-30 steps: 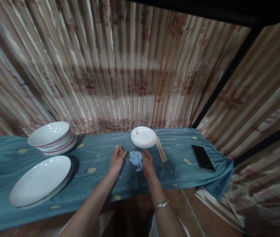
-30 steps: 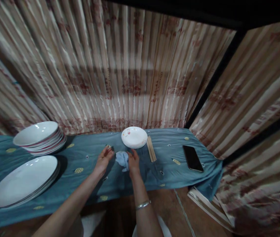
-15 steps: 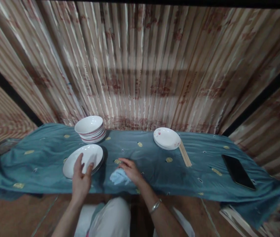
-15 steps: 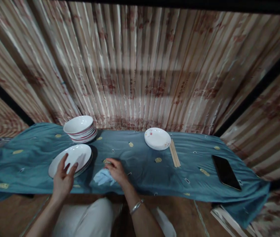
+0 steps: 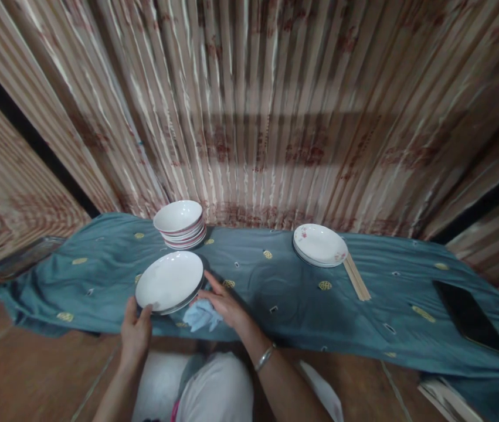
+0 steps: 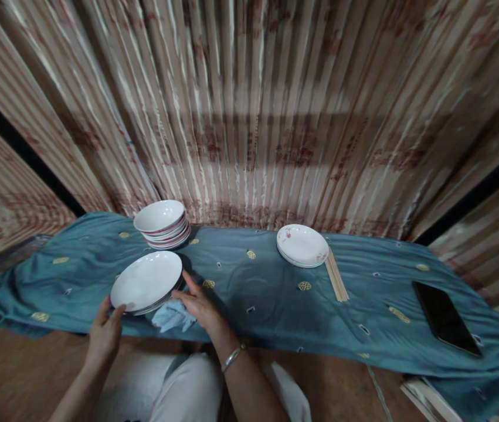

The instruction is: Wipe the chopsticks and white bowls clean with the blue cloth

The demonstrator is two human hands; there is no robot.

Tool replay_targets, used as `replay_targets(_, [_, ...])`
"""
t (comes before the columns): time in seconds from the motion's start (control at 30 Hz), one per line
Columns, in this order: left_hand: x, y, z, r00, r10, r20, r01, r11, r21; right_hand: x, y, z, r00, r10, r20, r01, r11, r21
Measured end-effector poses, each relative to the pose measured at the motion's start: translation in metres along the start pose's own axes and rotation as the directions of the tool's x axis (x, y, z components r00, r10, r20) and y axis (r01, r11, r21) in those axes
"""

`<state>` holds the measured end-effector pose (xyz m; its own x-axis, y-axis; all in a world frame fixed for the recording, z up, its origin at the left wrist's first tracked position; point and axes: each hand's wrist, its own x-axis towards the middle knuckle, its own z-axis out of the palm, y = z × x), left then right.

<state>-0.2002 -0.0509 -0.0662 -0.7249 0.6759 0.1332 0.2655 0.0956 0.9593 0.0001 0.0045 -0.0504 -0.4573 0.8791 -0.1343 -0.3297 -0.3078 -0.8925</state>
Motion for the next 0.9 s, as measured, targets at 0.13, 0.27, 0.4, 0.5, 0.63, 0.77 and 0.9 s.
replay_targets(0.13, [-0.005,0.009,0.001,1.000,0.003,0.015,-0.003,1.000,-0.007,-0.002,-0.002,0.003,0.997,0.048,0.062,-0.049,0.999,0.005])
replay_targets(0.27, [-0.010,0.013,0.003,1.000,-0.016,0.018,0.016,1.000,0.014,-0.002,0.000,0.004,0.999,0.020,0.037,-0.018,0.999,-0.043])
replay_targets(0.4, [-0.011,0.014,0.005,0.999,-0.049,-0.003,0.049,0.999,-0.021,0.000,0.005,0.004,0.999,0.012,0.037,-0.009,0.997,-0.077])
replay_targets(0.5, [-0.013,0.016,0.006,0.999,-0.043,-0.012,0.042,0.999,-0.024,0.000,0.007,0.005,0.999,-0.012,0.038,0.018,0.987,-0.160])
replay_targets(0.63, [-0.018,0.026,0.005,1.000,-0.011,-0.019,0.011,1.000,-0.005,-0.003,0.006,0.007,0.998,-0.056,0.027,0.061,0.942,-0.330])
replay_targets(0.77, [-0.025,0.038,0.005,0.999,0.040,-0.022,-0.041,0.998,-0.043,-0.005,0.005,0.008,0.996,-0.075,0.039,0.084,0.932,-0.354])
replay_targets(0.9, [-0.030,0.047,0.007,0.997,0.081,-0.001,-0.081,0.987,-0.139,-0.005,0.005,0.008,0.998,-0.048,0.035,0.056,0.950,-0.308])
